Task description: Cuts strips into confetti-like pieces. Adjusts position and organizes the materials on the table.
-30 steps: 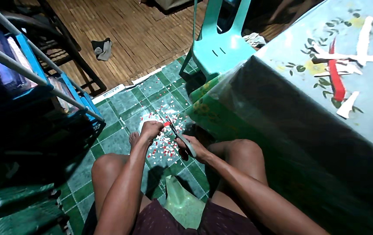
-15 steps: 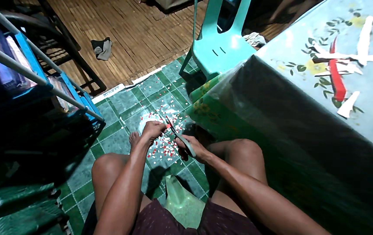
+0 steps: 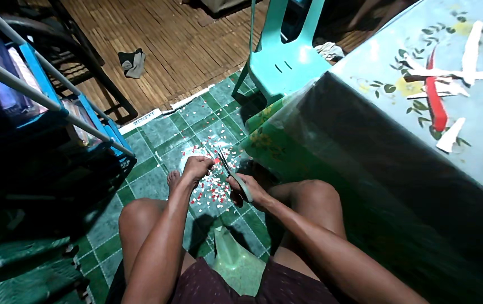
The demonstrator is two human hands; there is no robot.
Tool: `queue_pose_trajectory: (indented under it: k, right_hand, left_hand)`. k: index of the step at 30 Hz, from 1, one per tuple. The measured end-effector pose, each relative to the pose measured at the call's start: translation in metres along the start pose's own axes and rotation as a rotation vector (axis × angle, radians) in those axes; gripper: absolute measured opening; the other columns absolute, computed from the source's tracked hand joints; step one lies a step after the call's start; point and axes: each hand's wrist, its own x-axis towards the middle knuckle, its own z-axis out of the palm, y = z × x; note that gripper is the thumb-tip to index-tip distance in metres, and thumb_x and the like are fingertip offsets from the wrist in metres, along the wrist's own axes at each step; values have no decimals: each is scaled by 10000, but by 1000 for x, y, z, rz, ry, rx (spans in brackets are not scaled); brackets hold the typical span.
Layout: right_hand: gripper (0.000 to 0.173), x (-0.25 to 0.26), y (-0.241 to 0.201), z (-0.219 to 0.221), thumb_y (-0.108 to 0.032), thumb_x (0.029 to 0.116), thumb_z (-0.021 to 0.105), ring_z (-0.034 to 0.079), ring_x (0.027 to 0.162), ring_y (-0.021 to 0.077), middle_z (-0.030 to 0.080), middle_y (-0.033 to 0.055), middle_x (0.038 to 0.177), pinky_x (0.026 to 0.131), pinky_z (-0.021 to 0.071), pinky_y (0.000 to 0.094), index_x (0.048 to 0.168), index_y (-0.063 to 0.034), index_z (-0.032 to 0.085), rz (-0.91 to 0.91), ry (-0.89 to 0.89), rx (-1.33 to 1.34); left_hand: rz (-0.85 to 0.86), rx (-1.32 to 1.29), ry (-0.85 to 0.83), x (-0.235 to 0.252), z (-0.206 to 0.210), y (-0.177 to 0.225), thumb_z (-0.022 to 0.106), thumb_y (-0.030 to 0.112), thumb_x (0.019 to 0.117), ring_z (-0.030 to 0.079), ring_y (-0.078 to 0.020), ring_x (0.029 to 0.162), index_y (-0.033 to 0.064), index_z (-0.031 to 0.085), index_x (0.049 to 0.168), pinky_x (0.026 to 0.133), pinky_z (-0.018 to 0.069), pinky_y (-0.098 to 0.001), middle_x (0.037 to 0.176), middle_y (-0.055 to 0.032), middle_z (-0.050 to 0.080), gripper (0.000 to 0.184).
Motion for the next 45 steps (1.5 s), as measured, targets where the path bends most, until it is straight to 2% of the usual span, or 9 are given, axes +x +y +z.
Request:
queue_pose_trajectory:
  k: [11,15,20,23,25,29,34,39,45]
  right_hand:
    - [510,-1,1,3,-496,998,610,652,572,173,658,70,728,567,586,336,1253,-54,595,-37,-72,-102]
    - [505,-2,-1,3,-486,986,635,647,551,166,657,68,711,545,583,332,1241,-50,613,-37,-46,-124]
    - [421,-5,-9,2,-400,971,701,655,549,160,665,64,719,546,600,331,1184,-41,650,0,13,-116]
    - [424,-2,-5,1,-410,1004,655,677,578,186,680,88,741,573,614,349,1202,-36,631,4,41,-68]
    - [457,0,-3,1,-454,1021,607,678,583,196,678,95,731,579,608,354,1205,-36,617,10,52,-50]
    - [497,0,-1,0,-490,1010,605,677,592,203,678,104,754,578,606,366,1233,-46,616,8,40,-47]
    - [508,0,0,0,-514,1011,591,676,588,193,679,96,738,571,597,343,1227,-54,611,26,-11,-62]
    - [505,-1,0,2,-508,1009,596,670,578,192,668,94,723,569,596,343,1227,-53,604,25,-44,-59]
    - [506,-1,-1,2,-497,1006,606,671,579,194,671,97,731,558,593,335,1242,-50,599,29,-58,-47]
  left_hand:
    - [4,-33,-44,-3,2,2,669,178,999,558,-65,559,31,718,987,537,465,-218,765,-27,689,155]
    - [-3,-26,-54,-4,2,3,667,183,1001,553,-65,553,30,717,981,529,459,-216,756,-26,685,161]
    - [-7,-14,-48,-3,2,3,668,204,1004,551,-56,554,34,714,991,533,458,-215,768,-22,695,176]
    - [0,-34,-33,-1,1,1,652,193,1016,555,-62,561,32,710,1011,542,468,-218,780,-26,692,172]
    - [2,-45,-28,-1,1,1,619,179,1036,561,-64,580,32,703,1067,560,473,-221,824,-33,699,172]
    - [31,-27,-39,0,1,-2,569,88,1041,592,-94,671,40,674,1242,651,521,-266,963,-71,677,232]
    - [47,-53,-2,1,0,-3,656,20,969,642,-139,687,83,558,1421,671,558,-299,888,-105,682,467]
    - [37,-76,8,-1,0,-1,665,33,970,654,-144,694,51,591,1356,677,565,-301,876,-102,686,393]
    - [23,-80,-25,-2,1,1,679,42,967,680,-160,727,43,585,1338,688,568,-313,892,-111,706,382]
